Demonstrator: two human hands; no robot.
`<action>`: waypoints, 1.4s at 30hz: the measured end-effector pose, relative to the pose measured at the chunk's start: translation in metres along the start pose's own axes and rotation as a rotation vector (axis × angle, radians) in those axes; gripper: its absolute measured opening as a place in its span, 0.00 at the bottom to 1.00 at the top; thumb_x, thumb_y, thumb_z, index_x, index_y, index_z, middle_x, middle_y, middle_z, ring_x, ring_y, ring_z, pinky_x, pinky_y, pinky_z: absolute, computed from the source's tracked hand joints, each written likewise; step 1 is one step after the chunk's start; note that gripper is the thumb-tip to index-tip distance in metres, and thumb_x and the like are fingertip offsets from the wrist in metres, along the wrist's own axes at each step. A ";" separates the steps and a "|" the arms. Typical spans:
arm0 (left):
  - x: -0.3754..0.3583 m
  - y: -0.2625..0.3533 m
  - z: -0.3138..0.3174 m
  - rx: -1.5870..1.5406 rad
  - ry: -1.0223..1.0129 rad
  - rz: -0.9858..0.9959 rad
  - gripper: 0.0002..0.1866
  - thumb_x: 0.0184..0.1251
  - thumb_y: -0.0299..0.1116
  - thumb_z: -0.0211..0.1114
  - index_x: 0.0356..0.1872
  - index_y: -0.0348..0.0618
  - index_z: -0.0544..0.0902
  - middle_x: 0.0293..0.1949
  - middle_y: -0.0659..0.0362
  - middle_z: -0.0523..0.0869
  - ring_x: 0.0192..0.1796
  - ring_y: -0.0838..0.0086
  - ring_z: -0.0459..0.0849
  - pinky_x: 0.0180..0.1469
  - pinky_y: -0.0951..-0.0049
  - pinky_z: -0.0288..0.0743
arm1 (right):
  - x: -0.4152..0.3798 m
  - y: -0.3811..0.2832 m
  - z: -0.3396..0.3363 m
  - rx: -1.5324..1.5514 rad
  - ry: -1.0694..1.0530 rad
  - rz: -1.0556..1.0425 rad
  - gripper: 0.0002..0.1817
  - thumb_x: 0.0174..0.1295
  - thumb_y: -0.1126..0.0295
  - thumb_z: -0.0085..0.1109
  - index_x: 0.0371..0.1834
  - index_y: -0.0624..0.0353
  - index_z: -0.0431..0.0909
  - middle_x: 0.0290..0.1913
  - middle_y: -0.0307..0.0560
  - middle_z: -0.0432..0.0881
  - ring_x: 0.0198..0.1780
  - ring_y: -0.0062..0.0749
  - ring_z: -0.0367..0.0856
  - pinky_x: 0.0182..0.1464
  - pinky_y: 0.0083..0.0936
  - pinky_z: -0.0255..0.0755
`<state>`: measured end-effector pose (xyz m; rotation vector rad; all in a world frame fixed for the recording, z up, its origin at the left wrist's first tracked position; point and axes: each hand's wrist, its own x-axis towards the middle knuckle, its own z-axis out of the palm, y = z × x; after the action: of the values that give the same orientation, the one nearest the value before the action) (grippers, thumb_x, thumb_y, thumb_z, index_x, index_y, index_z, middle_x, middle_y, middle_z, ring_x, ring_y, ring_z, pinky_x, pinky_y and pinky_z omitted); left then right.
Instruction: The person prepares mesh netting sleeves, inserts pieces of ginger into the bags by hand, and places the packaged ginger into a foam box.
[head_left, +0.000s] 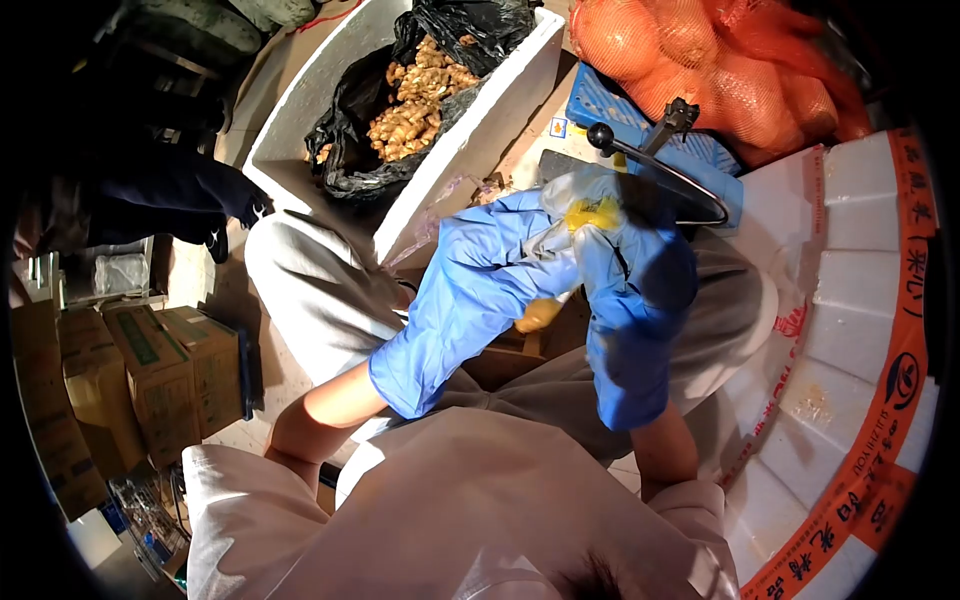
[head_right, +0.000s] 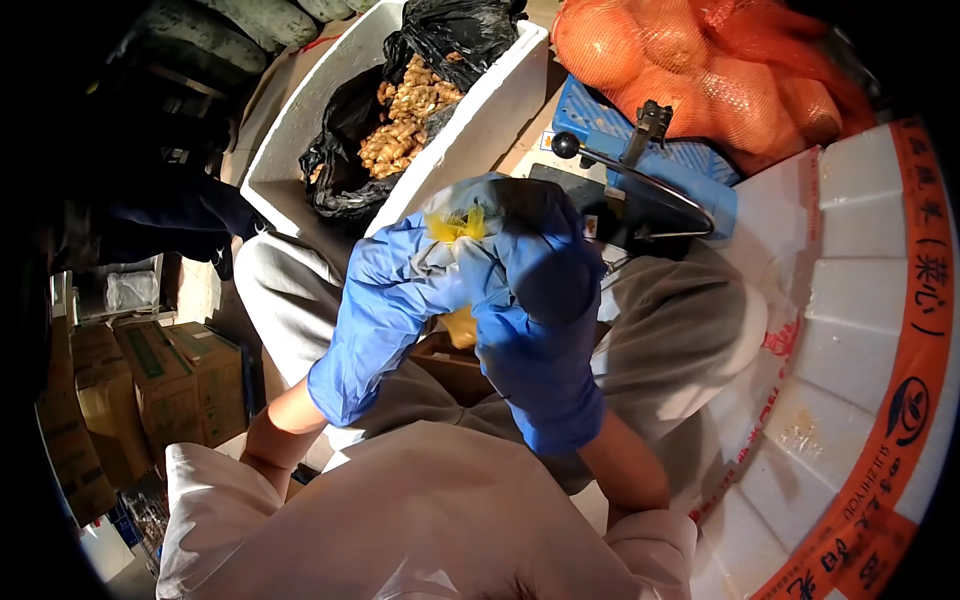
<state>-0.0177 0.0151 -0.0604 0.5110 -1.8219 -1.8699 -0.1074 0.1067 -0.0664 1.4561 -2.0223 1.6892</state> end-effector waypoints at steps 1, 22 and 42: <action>0.001 -0.003 -0.002 0.125 -0.049 0.124 0.15 0.45 0.27 0.66 0.37 0.36 0.78 0.32 0.62 0.79 0.31 0.82 0.74 0.36 0.81 0.69 | 0.000 0.002 0.001 -0.002 0.001 0.002 0.13 0.43 0.81 0.53 0.35 0.66 0.71 0.37 0.56 0.74 0.37 0.48 0.73 0.40 0.35 0.67; -0.013 0.033 -0.013 0.334 -0.036 0.105 0.13 0.47 0.32 0.67 0.33 0.35 0.78 0.33 0.58 0.79 0.34 0.77 0.75 0.39 0.80 0.67 | 0.017 0.007 -0.023 0.980 -0.062 0.223 0.18 0.49 0.80 0.53 0.47 0.69 0.68 0.46 0.55 0.73 0.45 0.33 0.73 0.47 0.24 0.69; -0.022 0.020 -0.030 -0.542 -0.245 -0.153 0.19 0.54 0.44 0.59 0.15 0.37 0.73 0.16 0.56 0.75 0.21 0.68 0.74 0.30 0.73 0.68 | 0.042 -0.004 -0.025 0.458 -0.452 -0.075 0.09 0.44 0.81 0.57 0.31 0.67 0.73 0.35 0.52 0.77 0.38 0.34 0.76 0.42 0.24 0.68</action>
<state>0.0191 0.0031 -0.0437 0.2355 -1.3448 -2.5017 -0.1380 0.1029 -0.0284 2.2035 -1.7955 2.0297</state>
